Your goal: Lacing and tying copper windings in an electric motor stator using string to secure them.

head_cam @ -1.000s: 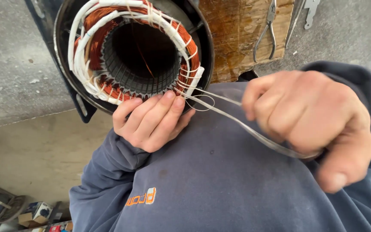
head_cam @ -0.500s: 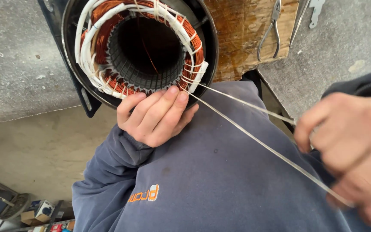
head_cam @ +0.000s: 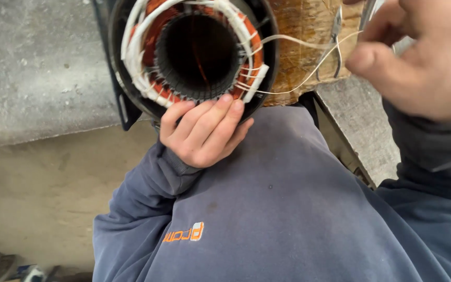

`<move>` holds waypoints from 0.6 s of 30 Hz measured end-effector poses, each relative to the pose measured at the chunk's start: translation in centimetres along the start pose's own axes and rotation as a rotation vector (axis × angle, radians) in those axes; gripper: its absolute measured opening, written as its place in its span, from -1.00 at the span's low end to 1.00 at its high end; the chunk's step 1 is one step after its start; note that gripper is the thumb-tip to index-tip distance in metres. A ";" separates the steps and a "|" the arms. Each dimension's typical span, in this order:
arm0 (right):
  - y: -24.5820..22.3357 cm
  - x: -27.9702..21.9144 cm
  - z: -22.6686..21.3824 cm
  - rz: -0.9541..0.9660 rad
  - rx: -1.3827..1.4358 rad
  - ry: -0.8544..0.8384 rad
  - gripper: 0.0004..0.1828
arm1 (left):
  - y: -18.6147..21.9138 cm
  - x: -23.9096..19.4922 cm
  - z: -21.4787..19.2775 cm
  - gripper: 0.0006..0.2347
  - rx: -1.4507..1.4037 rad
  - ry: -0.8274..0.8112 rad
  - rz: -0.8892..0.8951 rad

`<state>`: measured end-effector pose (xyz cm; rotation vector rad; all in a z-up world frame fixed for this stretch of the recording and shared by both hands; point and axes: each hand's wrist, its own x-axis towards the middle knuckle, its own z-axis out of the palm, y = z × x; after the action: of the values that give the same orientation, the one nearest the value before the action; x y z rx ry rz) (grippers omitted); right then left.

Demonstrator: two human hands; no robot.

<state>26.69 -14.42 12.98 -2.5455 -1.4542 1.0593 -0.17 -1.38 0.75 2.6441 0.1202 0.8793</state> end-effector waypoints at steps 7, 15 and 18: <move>2.9 1.2 0.4 -0.502 -0.333 -0.388 -0.57 | 0.3 -0.6 0.5 -0.74 -0.023 0.106 -0.054; -2.9 5.4 1.6 -0.882 0.764 -0.208 -0.63 | 0.2 -0.9 1.2 -0.76 -0.042 0.182 -0.043; -4.3 6.8 4.9 -0.901 1.027 -0.376 -0.67 | 0.1 -1.0 1.3 -0.79 -0.075 0.184 -0.041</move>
<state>22.92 -8.20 7.00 -0.8948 -1.3172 1.5154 -0.19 -2.04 -0.73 2.4794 0.1823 1.0909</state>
